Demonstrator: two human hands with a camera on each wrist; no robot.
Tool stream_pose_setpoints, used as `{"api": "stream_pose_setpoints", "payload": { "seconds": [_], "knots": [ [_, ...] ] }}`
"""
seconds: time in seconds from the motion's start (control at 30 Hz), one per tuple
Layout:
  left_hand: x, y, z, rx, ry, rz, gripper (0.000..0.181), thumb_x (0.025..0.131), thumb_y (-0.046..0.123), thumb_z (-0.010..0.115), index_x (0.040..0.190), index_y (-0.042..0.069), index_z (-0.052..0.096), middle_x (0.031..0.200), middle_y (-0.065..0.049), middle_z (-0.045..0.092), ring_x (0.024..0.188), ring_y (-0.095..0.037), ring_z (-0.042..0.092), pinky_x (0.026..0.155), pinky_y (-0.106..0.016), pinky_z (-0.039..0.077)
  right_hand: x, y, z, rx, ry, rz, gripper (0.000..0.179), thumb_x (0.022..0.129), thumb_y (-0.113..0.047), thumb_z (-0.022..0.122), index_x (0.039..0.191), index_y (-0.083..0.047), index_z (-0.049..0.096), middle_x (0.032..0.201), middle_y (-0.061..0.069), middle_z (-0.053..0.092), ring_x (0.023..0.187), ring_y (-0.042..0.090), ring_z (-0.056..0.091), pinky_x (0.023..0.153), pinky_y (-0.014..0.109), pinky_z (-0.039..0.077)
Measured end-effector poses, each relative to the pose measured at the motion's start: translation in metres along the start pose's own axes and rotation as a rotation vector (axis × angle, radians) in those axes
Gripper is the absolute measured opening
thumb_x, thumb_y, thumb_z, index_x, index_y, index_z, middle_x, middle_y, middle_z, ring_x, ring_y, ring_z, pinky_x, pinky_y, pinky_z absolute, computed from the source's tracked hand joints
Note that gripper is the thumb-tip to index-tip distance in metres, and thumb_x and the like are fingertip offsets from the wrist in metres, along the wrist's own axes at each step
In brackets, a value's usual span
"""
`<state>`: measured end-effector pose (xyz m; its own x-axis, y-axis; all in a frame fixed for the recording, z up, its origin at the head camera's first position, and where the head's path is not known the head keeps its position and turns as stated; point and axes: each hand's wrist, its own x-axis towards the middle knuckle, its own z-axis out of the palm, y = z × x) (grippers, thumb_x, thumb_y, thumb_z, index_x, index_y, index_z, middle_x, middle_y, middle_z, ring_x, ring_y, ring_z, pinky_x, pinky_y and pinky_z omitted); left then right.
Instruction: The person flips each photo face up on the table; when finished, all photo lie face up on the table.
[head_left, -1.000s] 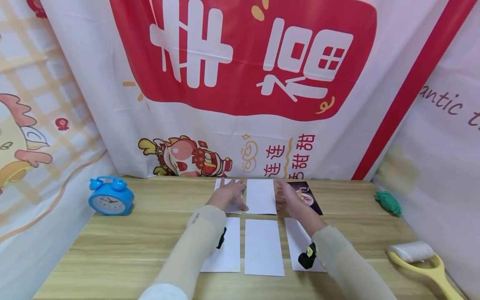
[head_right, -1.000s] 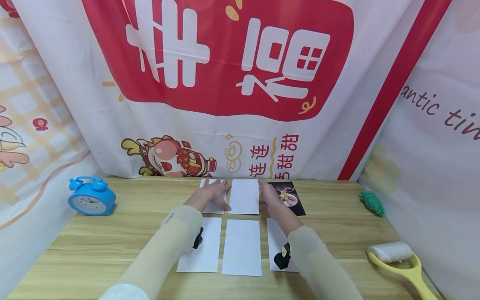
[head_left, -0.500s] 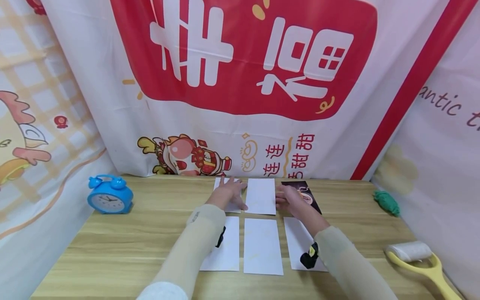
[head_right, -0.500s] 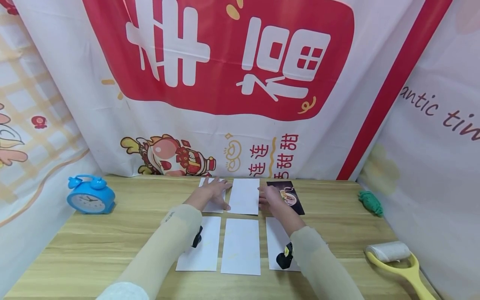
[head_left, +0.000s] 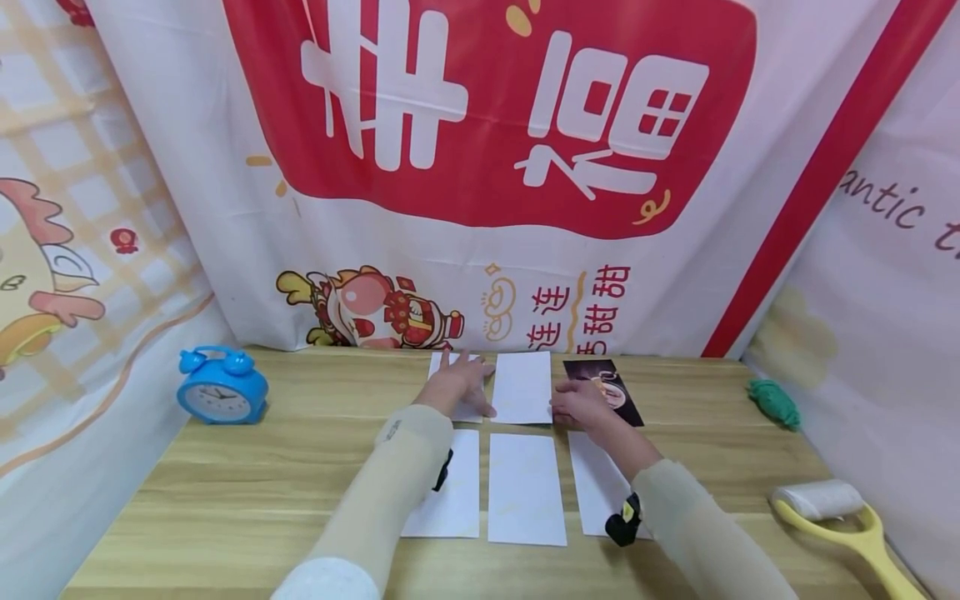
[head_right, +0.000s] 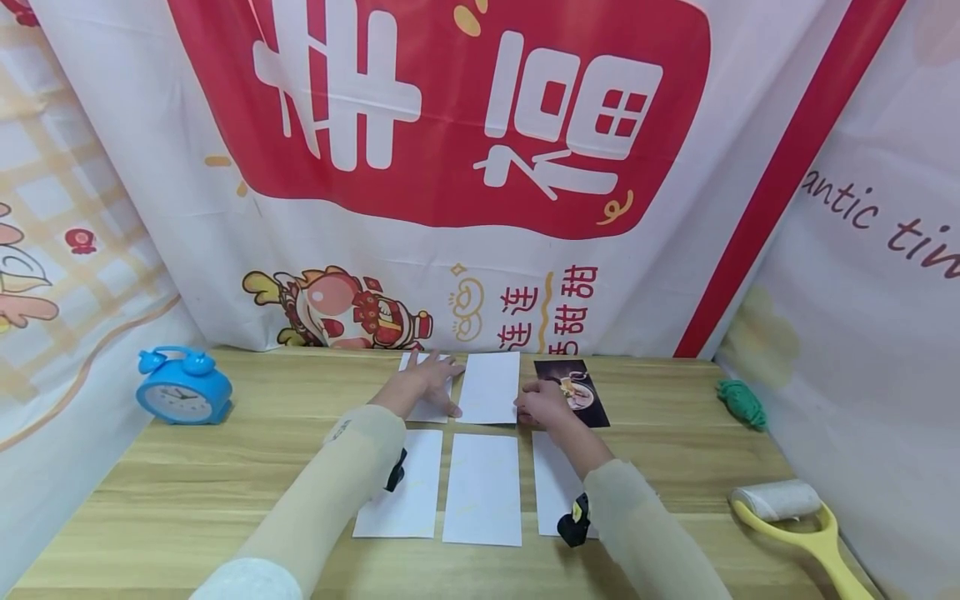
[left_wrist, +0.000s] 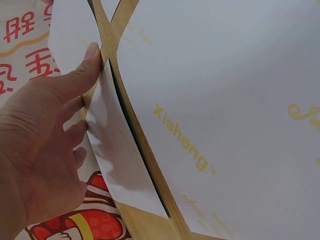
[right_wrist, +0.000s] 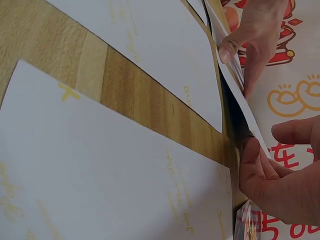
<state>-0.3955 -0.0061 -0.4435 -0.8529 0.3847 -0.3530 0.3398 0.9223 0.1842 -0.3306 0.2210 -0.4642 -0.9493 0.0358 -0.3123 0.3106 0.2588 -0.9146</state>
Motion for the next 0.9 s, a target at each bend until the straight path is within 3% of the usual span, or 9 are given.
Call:
{"api": "stream_pose_setpoints", "payload": {
  "seconds": [0.2,0.4,0.53,0.7,0.8,0.9],
  "knots": [
    [0.003,-0.001,0.0,-0.017,0.014,0.011,0.093,0.082,0.053,0.083,0.16,0.026,0.041,0.175,-0.01,0.023,0.166,-0.035,0.006,0.133,-0.064,-0.008,0.001,0.005,0.006,-0.049,0.064,-0.026,0.046,0.086,0.003,0.066,0.13,0.012,0.057,0.081,0.003,0.063,0.059,0.006,0.058,0.057,0.018,0.053],
    [0.009,0.008,0.002,0.062,0.056,0.057,0.096,0.081,0.044,0.087,0.161,0.022,0.039,0.175,-0.011,0.022,0.165,-0.034,0.011,0.134,-0.062,-0.001,0.003,0.005,0.011,-0.078,0.133,-0.017,0.043,0.083,0.004,0.067,0.126,0.007,0.061,0.079,0.003,0.063,0.058,0.009,0.058,0.054,0.019,0.05],
    [0.015,0.016,0.003,0.033,0.029,0.065,0.1,0.081,0.04,0.087,0.164,0.024,0.033,0.176,-0.009,0.019,0.165,-0.034,0.01,0.134,-0.061,0.001,0.0,0.002,0.009,-0.111,0.162,-0.036,0.04,0.083,0.002,0.067,0.123,0.006,0.063,0.078,0.003,0.064,0.062,0.011,0.059,0.057,0.021,0.051],
    [0.006,0.019,-0.006,-0.167,0.067,0.11,0.101,0.085,0.039,0.085,0.166,0.021,0.027,0.174,-0.012,0.025,0.164,-0.037,0.017,0.134,-0.061,0.008,-0.009,-0.014,0.0,-0.264,0.214,-0.11,0.045,0.083,-0.004,0.068,0.127,0.003,0.064,0.094,0.009,0.068,0.076,0.015,0.062,0.066,0.022,0.051],
    [0.007,0.018,-0.009,-0.35,0.154,0.176,0.098,0.089,0.035,0.081,0.166,0.014,0.025,0.171,-0.018,0.031,0.16,-0.04,0.026,0.133,-0.058,0.018,-0.013,-0.028,-0.004,-0.363,0.254,-0.16,0.047,0.084,-0.006,0.067,0.13,0.003,0.061,0.105,0.016,0.072,0.087,0.022,0.067,0.071,0.024,0.051],
    [0.01,0.021,-0.012,-0.594,0.217,0.198,0.092,0.094,0.032,0.075,0.166,0.011,0.023,0.171,-0.021,0.029,0.16,-0.04,0.027,0.132,-0.055,0.024,-0.017,-0.038,-0.005,-0.457,0.295,-0.219,0.046,0.087,-0.008,0.067,0.131,0.001,0.06,0.11,0.018,0.075,0.095,0.026,0.071,0.073,0.027,0.055]
  ]
}}
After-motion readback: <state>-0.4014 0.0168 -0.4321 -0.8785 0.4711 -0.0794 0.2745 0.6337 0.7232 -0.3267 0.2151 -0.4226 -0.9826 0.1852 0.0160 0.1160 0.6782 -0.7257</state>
